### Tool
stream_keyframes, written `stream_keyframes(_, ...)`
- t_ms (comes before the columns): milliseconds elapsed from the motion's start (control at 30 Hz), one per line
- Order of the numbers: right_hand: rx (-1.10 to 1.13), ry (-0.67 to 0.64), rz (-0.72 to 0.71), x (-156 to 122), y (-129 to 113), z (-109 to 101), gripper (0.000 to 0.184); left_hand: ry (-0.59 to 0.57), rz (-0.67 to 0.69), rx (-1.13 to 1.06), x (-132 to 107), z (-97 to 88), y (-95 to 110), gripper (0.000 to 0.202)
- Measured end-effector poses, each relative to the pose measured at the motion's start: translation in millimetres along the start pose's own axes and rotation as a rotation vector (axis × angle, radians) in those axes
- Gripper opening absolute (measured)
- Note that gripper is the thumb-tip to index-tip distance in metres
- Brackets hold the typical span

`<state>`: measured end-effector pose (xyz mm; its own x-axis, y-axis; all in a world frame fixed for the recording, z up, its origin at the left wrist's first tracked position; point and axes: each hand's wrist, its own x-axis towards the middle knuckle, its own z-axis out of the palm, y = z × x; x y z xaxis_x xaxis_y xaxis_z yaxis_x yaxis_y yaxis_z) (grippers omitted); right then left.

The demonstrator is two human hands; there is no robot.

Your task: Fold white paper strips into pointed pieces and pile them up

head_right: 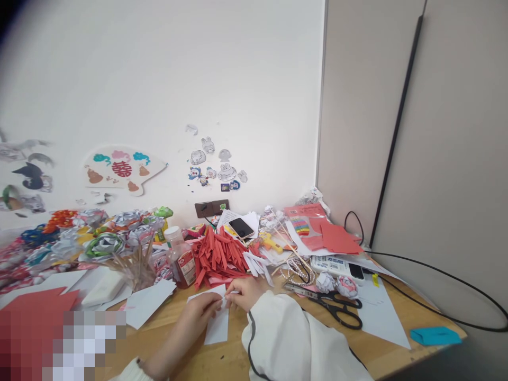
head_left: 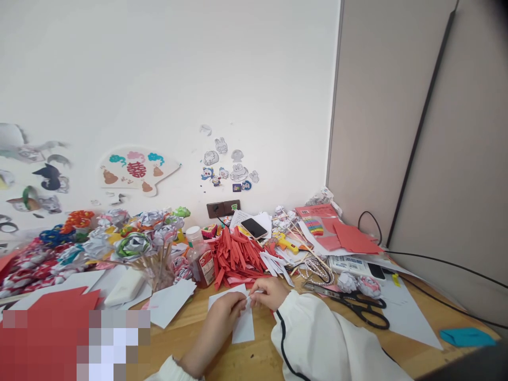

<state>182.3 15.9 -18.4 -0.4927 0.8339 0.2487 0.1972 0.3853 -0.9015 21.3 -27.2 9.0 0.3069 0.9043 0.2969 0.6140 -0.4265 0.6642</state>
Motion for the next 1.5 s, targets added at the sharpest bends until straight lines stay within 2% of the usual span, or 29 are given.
stream_keyframes(167,0.063,-0.016,0.028,2.6,2.3,4.0,0.017,0.001,-0.022,0.031,-1.5,0.2,4.7,0.022)
stream_keyframes(333,0.152,-0.102,0.052,2.5,3.8,0.5,0.022,-0.014,-0.001,0.014,-0.9,-2.1,8.5,0.021)
stream_keyframes(433,0.133,-0.093,0.047,1.5,5.8,-2.9,0.022,-0.025,-0.012,-0.010,0.7,-3.4,5.2,0.021)
stream_keyframes(533,0.155,-0.054,0.058,2.4,9.6,-5.2,0.024,0.021,-0.073,-0.037,2.7,-5.4,-1.2,0.022)
stream_keyframes(700,0.265,-0.107,0.043,4.9,13.0,-6.6,0.027,0.044,-0.114,-0.113,4.3,-9.0,-7.4,0.026)
stream_keyframes(933,0.235,-0.033,0.076,5.0,14.0,-6.7,0.030,0.009,-0.231,-0.317,7.0,-10.8,-9.1,0.027)
stream_keyframes(1033,0.270,-0.022,0.050,5.7,11.3,-7.9,0.029,0.038,-0.240,-0.326,8.1,-11.8,-9.0,0.027)
stream_keyframes(1167,0.305,0.018,0.041,6.3,5.0,-9.5,0.029,-0.009,-0.264,-0.401,9.3,-13.2,-9.0,0.026)
stream_keyframes(1267,0.315,0.022,0.026,6.2,2.3,-10.0,0.028,0.010,-0.287,-0.416,10.0,-15.0,-8.6,0.026)
stream_keyframes(1500,0.334,0.022,0.019,6.6,4.8,-12.2,0.027,0.006,-0.332,-0.526,9.6,-20.3,-5.5,0.027)
